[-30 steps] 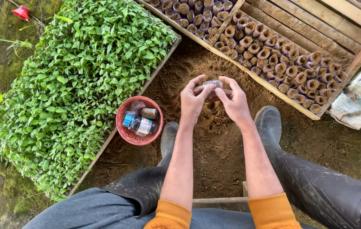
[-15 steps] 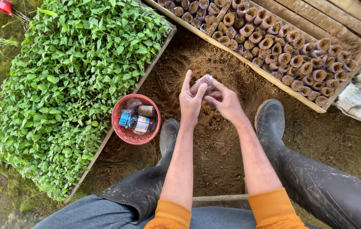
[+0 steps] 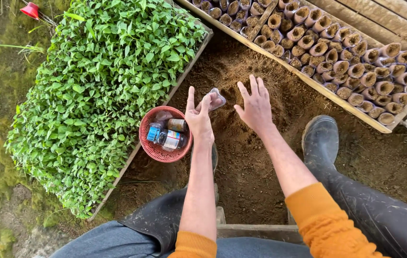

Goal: The person fills small plastic seedling pots with soil from a pile on the ground. They scoop soil with their hands, pack it into the pots, and place the filled pots into a wooden tray. The person also handles a small container from a red basket.

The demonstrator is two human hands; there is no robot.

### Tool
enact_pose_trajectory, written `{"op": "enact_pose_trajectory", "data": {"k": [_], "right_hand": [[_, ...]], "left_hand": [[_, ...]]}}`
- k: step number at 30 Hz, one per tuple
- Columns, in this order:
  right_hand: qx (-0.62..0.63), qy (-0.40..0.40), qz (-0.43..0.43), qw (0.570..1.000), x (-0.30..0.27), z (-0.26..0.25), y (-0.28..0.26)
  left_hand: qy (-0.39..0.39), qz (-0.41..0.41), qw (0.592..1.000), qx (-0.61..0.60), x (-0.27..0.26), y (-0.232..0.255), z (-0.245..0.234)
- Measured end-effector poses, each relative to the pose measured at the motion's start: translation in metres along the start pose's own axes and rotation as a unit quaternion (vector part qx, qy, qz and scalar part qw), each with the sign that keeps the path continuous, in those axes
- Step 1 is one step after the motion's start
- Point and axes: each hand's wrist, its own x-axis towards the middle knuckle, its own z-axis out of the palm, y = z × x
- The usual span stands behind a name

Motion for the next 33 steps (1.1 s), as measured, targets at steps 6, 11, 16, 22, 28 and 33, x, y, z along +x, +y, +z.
{"op": "enact_pose_trajectory", "data": {"k": [6, 11, 16, 22, 28, 33], "right_hand": [[-0.039, 0.059, -0.069, 0.995, -0.007, 0.091, 0.065], [0.192, 0.089, 0.081, 0.974, -0.008, 0.081, 0.090], [0.355, 0.085, 0.295, 0.883, -0.011, -0.014, 0.070], [0.516, -0.153, 0.162, 0.827, -0.015, -0.098, 0.056], [0.219, -0.219, 0.231, 0.923, -0.038, -0.038, 0.053], [0.090, 0.031, 0.048, 0.994, -0.050, 0.056, 0.066]], "left_hand": [[-0.059, 0.054, 0.997, -0.002, 0.008, 0.008, -0.003], [-0.208, 0.064, 0.916, 0.338, -0.009, 0.024, 0.015], [-0.371, 0.111, 0.527, 0.756, -0.034, -0.010, 0.043], [-0.371, 0.194, 0.510, 0.751, -0.042, -0.028, 0.058], [-0.372, 0.200, 0.496, 0.759, -0.044, -0.021, 0.055], [-0.374, 0.154, 0.424, 0.811, -0.048, 0.000, 0.050]]}}
